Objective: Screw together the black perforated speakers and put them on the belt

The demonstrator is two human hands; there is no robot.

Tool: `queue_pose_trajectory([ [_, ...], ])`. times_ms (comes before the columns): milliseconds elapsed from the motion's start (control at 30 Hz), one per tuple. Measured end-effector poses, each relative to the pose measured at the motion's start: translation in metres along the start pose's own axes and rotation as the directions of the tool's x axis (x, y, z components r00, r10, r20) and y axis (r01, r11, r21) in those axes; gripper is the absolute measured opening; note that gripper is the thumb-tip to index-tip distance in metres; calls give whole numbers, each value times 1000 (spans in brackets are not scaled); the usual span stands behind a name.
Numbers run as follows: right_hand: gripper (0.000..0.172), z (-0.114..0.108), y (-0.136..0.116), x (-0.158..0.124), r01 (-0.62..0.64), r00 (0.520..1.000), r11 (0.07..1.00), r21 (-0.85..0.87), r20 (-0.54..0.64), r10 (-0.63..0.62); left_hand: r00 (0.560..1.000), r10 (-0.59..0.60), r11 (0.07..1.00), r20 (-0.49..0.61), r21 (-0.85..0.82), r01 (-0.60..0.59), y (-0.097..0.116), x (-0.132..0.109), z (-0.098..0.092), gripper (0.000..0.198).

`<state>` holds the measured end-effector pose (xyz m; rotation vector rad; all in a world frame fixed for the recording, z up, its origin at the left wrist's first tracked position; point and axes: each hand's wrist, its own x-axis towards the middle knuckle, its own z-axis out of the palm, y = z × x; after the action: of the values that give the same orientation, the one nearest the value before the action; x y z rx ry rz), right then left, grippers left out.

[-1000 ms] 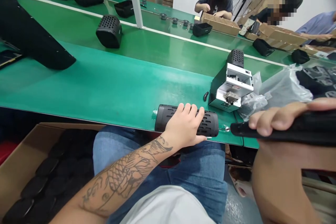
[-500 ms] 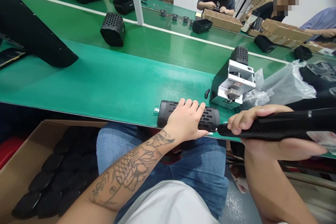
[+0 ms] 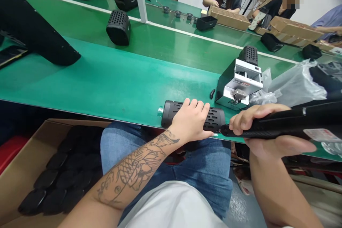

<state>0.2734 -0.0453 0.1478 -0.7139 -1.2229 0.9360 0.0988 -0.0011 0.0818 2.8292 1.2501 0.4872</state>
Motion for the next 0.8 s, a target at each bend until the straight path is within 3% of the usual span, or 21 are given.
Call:
queue_pose_trajectory([
  [167, 61, -1, 3, 0, 54, 998, 998, 21, 23, -55, 1000, -5, 1000, -1, 6, 5, 1, -1, 0, 98],
  [500, 57, -3, 6, 3, 7, 995, 1000, 2, 99, -7, 1000, -3, 1000, 2, 17, 3, 1, 0, -1, 99],
  [633, 56, -1, 7, 0, 22, 996, 999, 24, 87, -24, 1000, -14, 1000, 21, 24, 14, 1, 0, -1, 100],
  [800, 63, -9, -11, 9, 7, 1000, 1000, -22, 10, -7, 998, -52, 998, 41, 33, 51, 4, 0, 0, 104],
])
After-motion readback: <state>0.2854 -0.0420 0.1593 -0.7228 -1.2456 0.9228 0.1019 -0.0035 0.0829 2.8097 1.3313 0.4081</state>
